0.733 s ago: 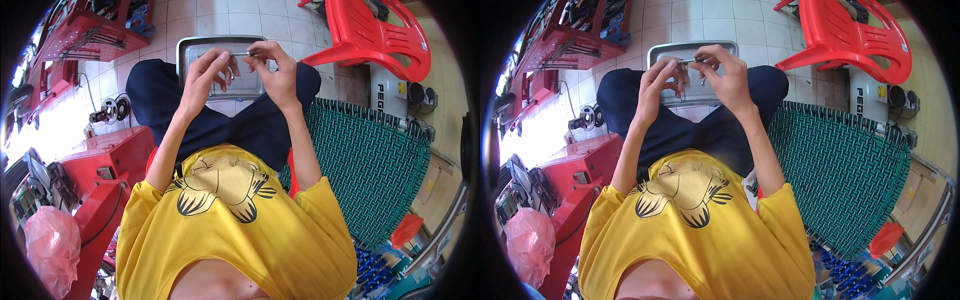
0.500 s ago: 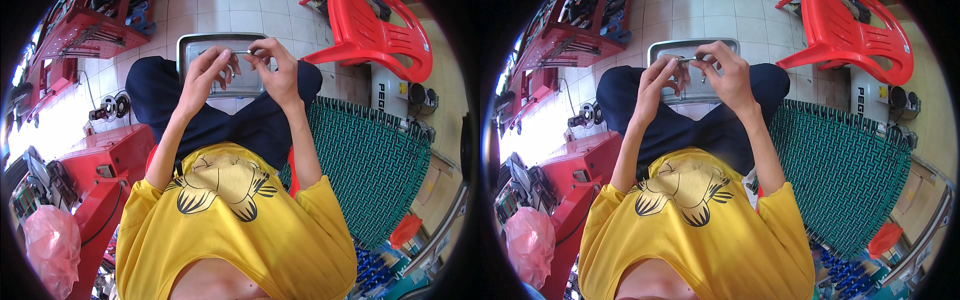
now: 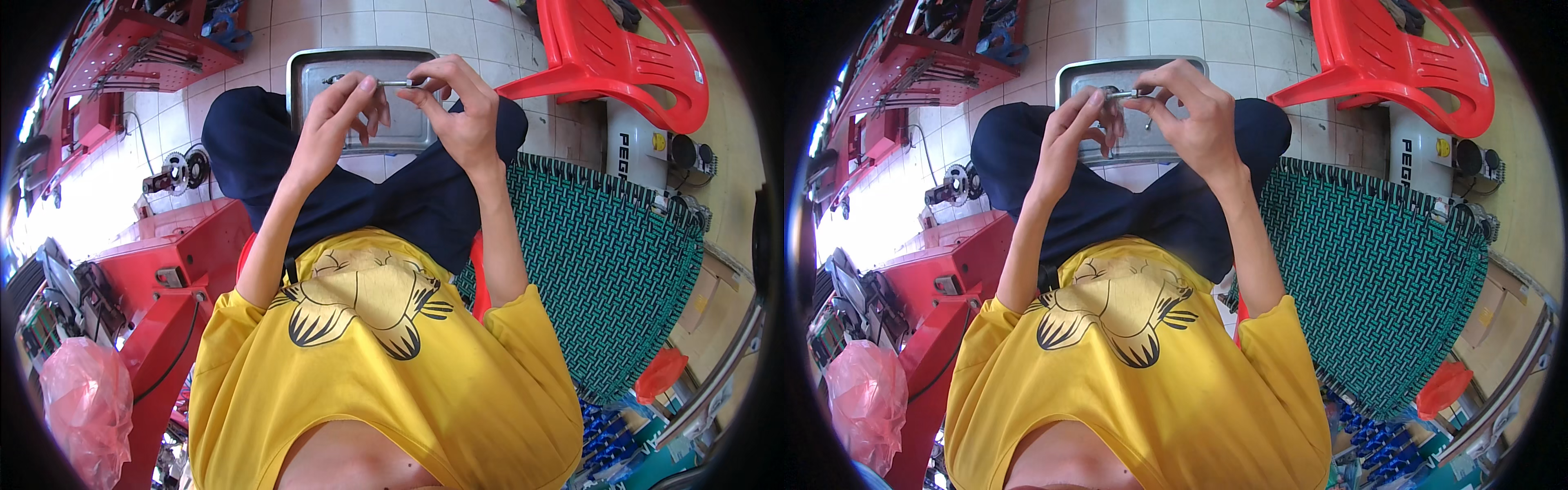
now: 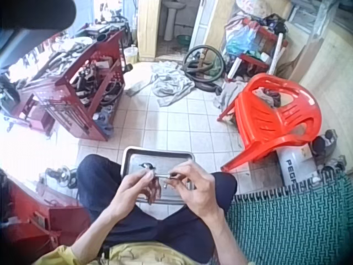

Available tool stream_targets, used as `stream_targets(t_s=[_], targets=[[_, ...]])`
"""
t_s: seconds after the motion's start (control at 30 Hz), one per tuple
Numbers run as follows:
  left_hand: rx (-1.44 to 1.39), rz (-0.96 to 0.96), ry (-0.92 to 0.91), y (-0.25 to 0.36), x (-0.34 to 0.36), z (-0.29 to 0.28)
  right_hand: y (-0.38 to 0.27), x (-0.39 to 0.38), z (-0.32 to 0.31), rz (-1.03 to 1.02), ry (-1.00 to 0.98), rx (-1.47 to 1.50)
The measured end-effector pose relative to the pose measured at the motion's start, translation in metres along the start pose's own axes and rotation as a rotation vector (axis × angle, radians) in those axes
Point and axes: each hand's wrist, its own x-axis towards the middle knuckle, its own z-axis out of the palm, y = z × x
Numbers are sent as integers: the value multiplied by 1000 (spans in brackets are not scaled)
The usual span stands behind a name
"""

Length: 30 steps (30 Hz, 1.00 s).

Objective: The person holds a mechanical part by hand and uses a small tool to manipulate internal components, then places several small metal pieces and a spring onto a metal tray.

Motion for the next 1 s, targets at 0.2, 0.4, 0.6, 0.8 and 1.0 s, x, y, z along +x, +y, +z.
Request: stream_targets(t_s=[0.2, 0.4, 0.6, 0.8, 1.0], targets=[[367, 143, 101, 6, -4, 2, 2, -2, 0, 3, -39, -87], [740, 258, 162, 15, -6, 1, 2, -3, 0, 6, -55, -112], [990, 508, 233, 15, -4, 3, 4, -3, -1, 45, -125, -62], [979, 526, 206, 15, -5, 1, -2, -3, -3, 217, -250, 173], [954, 543, 181, 16, -4, -1, -1, -4, -4, 254, -277, 294]])
